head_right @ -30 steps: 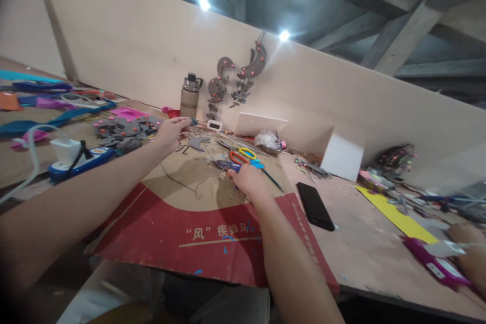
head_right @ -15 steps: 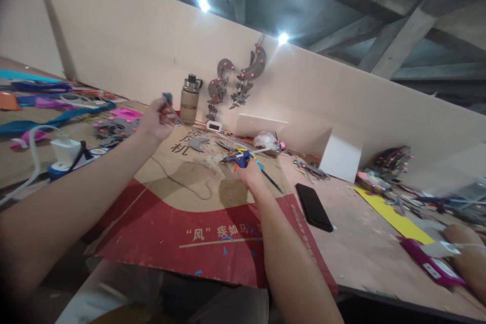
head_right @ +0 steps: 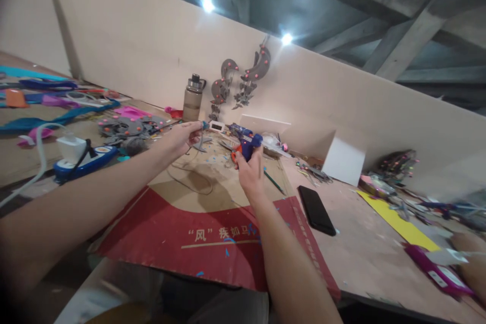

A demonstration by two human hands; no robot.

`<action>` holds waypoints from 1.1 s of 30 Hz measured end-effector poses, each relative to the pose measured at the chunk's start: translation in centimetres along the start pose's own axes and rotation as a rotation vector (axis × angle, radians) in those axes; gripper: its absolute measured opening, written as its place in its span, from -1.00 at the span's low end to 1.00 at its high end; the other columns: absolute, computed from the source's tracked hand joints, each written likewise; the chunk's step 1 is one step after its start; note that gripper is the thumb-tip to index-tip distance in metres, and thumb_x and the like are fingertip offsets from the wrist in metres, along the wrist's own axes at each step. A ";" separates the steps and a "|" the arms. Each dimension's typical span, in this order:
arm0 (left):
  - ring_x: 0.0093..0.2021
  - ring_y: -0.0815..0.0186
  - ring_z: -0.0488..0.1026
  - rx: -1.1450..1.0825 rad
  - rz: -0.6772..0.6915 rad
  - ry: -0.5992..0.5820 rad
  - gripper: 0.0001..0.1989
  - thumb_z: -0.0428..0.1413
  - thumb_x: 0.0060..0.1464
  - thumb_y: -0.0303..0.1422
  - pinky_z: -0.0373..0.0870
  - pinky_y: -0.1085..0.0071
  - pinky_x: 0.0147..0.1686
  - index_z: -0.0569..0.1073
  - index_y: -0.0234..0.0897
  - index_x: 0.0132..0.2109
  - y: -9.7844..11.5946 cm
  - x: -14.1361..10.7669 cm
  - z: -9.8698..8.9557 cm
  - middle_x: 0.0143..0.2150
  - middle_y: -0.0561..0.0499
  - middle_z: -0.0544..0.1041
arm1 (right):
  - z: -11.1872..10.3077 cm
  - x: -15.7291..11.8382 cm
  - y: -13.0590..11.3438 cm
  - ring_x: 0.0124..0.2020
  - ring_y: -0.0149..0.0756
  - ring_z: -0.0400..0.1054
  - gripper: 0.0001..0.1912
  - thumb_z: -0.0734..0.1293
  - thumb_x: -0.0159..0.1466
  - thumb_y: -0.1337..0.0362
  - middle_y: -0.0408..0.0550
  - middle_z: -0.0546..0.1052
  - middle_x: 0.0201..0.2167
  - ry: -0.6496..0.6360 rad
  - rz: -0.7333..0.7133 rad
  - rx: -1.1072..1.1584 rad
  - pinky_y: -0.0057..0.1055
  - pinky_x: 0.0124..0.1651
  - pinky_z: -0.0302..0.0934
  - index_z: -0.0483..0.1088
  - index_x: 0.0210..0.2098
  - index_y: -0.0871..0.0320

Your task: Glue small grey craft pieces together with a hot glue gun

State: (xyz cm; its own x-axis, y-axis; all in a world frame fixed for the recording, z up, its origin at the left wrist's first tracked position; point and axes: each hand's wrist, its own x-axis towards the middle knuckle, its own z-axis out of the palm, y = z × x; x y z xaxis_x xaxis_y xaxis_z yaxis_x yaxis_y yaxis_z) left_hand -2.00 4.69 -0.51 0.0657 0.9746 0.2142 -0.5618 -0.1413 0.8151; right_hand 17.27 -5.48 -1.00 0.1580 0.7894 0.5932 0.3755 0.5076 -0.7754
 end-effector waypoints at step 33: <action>-0.52 0.45 0.38 0.147 0.064 -0.126 -0.91 0.22 -0.11 -0.46 0.39 0.45 -0.43 0.47 -0.41 -0.48 -1.3 -1.5 1.4 -0.52 0.00 0.43 | 1.0 -1.4 -1.3 -0.14 -0.07 0.35 -0.60 0.19 0.24 0.21 0.16 0.45 -0.14 -0.078 -0.123 -0.519 -0.19 -0.05 0.19 0.19 0.05 0.21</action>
State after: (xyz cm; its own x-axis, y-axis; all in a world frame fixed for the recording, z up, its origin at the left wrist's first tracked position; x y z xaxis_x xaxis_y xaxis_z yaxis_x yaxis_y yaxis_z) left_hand -0.19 3.14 -1.09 0.1411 0.9346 0.3264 -0.4420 -0.2355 0.8656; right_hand 15.72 -6.86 -1.04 0.0234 0.7683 0.6397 0.7922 0.3760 -0.4806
